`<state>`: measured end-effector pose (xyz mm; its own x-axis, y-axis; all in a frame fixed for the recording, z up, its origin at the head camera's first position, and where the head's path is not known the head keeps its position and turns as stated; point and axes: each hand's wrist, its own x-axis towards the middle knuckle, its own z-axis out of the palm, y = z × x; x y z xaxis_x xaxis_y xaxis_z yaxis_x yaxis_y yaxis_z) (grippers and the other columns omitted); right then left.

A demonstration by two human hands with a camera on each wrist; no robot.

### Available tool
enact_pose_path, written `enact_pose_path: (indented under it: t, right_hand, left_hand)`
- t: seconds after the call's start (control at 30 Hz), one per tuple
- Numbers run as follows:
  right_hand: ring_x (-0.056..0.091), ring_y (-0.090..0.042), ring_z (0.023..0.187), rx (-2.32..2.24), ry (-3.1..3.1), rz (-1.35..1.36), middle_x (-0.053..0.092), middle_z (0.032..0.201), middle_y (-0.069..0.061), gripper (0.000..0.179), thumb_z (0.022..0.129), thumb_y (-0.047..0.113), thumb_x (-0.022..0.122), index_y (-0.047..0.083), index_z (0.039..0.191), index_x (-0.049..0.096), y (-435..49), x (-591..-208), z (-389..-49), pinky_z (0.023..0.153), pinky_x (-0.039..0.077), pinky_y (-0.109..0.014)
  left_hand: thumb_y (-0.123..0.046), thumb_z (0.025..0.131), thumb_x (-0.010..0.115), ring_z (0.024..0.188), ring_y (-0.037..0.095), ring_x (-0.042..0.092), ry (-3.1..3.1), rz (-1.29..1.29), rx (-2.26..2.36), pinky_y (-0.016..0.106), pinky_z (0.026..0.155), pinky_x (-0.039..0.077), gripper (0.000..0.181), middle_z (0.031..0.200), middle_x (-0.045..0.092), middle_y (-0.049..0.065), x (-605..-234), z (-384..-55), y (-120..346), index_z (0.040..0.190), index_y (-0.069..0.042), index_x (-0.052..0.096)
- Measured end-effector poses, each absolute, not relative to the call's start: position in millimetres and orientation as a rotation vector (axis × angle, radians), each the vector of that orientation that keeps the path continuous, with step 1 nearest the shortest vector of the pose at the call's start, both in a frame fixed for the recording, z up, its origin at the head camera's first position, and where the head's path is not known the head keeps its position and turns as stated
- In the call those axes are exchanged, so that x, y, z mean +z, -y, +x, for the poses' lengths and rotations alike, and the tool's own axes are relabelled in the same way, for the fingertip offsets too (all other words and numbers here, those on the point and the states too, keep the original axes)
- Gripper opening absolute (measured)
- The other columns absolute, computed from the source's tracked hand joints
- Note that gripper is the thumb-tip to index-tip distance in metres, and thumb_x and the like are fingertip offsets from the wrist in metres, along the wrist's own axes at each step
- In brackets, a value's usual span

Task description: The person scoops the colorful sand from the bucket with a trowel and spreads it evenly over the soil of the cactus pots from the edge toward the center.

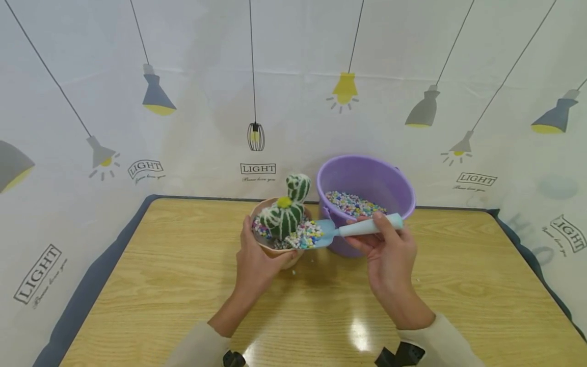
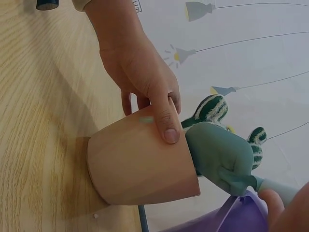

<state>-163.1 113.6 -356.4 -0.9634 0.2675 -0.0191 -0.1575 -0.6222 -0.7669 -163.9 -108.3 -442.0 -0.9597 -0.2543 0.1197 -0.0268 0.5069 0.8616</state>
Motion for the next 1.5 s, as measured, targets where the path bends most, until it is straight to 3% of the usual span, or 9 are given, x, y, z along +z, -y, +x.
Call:
enact_pose_path:
  t: [0.2, 0.63, 1.07, 1.3, 1.5]
  right_hand:
    - [0.073, -0.028, 0.071, 2.616, 1.281, -0.197, 0.071, 0.081, -0.016, 0.021, 0.093, 0.013, 0.066, -0.002, 0.102, 0.054, -111.9, -353.9, -164.5, 0.066, 0.058, -0.046]
    - [0.072, -0.024, 0.064, 2.540, 1.388, -0.134, 0.071, 0.081, -0.013, 0.020, 0.093, 0.013, 0.066, 0.002, 0.102, 0.052, -110.1, -346.5, -168.1, 0.058, 0.058, -0.042]
    - [0.072, -0.026, 0.068, 2.450, 1.494, -0.095, 0.071, 0.084, -0.014, 0.029, 0.088, 0.018, 0.073, 0.004, 0.094, 0.048, -106.3, -335.3, -171.9, 0.055, 0.058, -0.043]
    - [0.071, -0.026, 0.068, 2.386, 1.570, -0.014, 0.070, 0.086, -0.017, 0.032, 0.085, 0.017, 0.076, 0.003, 0.091, 0.048, -102.7, -323.6, -176.8, 0.051, 0.058, -0.040]
    - [0.072, -0.026, 0.071, 2.328, 1.641, 0.037, 0.070, 0.087, -0.016, 0.031, 0.084, 0.017, 0.077, 0.004, 0.091, 0.050, -99.7, -313.5, -183.0, 0.055, 0.059, -0.042]
  left_hand:
    - [-0.057, 0.061, 0.087, 0.130, 0.048, 0.039, 2.533, 0.247, -1.438, 0.064, 0.104, 0.036, 0.133, 0.156, 0.026, 0.011, -441.1, -163.8, 108.0, 0.157, -0.020, 0.002]
    - [-0.057, 0.061, 0.086, 0.127, 0.048, 0.043, 2.535, 0.222, -1.379, 0.064, 0.102, 0.038, 0.132, 0.155, 0.029, 0.012, -443.3, -163.3, 109.5, 0.157, -0.018, 0.005]
    - [-0.055, 0.059, 0.088, 0.128, 0.048, 0.041, 2.558, 0.240, -1.385, 0.064, 0.104, 0.035, 0.133, 0.154, 0.029, 0.012, -440.0, -163.0, 110.7, 0.157, -0.020, 0.004]
    - [-0.058, 0.060, 0.087, 0.135, 0.043, 0.035, 2.567, 0.209, -1.418, 0.065, 0.107, 0.030, 0.136, 0.159, 0.021, 0.011, -440.4, -165.9, 113.7, 0.157, -0.021, 0.000]
    - [-0.057, 0.060, 0.087, 0.135, 0.039, 0.037, 2.552, 0.170, -1.409, 0.063, 0.106, 0.033, 0.134, 0.159, 0.022, 0.010, -441.8, -167.3, 114.6, 0.157, -0.020, 0.002]
